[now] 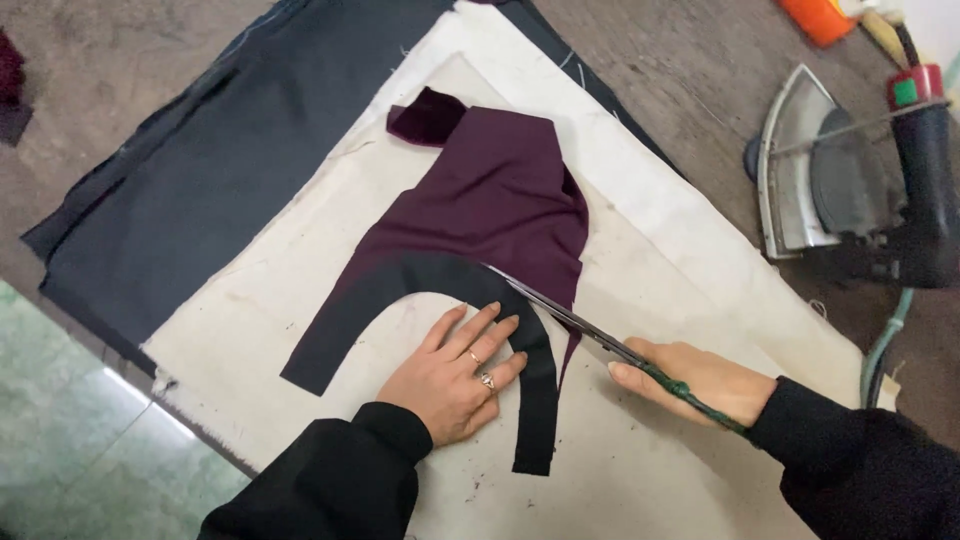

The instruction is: The person uses a pair of scissors to cut a piece of dark purple fabric that is layered over a black fabric piece on a white work surface. They carefully follow the curved edge of the black fabric to trim the purple material, occasionally adjusting the fabric's position to continue the cut.

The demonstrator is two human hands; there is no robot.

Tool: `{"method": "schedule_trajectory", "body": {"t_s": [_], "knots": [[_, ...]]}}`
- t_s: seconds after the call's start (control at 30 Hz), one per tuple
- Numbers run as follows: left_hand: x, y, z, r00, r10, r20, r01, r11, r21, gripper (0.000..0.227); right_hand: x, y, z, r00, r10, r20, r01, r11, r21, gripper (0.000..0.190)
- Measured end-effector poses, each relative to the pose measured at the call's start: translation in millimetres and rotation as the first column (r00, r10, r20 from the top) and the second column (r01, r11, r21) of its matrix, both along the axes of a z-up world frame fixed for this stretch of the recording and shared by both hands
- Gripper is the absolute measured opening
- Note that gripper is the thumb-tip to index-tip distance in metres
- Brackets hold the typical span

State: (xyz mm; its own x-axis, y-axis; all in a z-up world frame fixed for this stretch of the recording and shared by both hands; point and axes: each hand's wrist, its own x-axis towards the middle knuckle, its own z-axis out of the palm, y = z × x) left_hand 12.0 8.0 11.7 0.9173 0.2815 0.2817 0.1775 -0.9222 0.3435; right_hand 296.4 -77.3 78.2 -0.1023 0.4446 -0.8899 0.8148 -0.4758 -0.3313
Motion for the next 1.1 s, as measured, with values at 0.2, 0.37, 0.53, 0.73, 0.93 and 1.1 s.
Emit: {"method": "schedule_trajectory", "body": {"t_s": [0.2,0.37,0.53,0.73,0.93,1.1], "knots": [[0,0,-1,0.998,-0.021,-0.054,0.02,1.0,-0.012,0.04,-1,4,1,0.994,0.09,0.06,-0.089,0.996,-0.018,0.047],[0,0,0,0.999,-0.026,-0.035,0.026,1.0,-0.01,0.041,4,-3,-10,0.998,0.034,0.061,-0.037,0.998,0.042,0.047],[-1,1,0,1.0,0.024,0.015,-0.023,0.999,-0.039,0.041,26,-1,-24,0.997,-0.018,-0.076,0.023,0.998,0.064,0.044],[2,0,-4,0.931,0.355,0.081,-0.36,0.93,0.069,0.036,33,21,-25,0.985,0.156,-0.074,-0.152,0.987,0.055,0.044],[0,0,-7,0.935,0.349,0.061,-0.352,0.934,0.06,0.036,23,37,-21,0.987,0.16,-0.004,-0.159,0.986,0.053,0.047],[-1,-1,-6,0.938,0.336,0.086,-0.34,0.94,0.034,0.036,28,33,-32,0.995,0.056,-0.078,-0.049,0.995,0.089,0.048]]}}
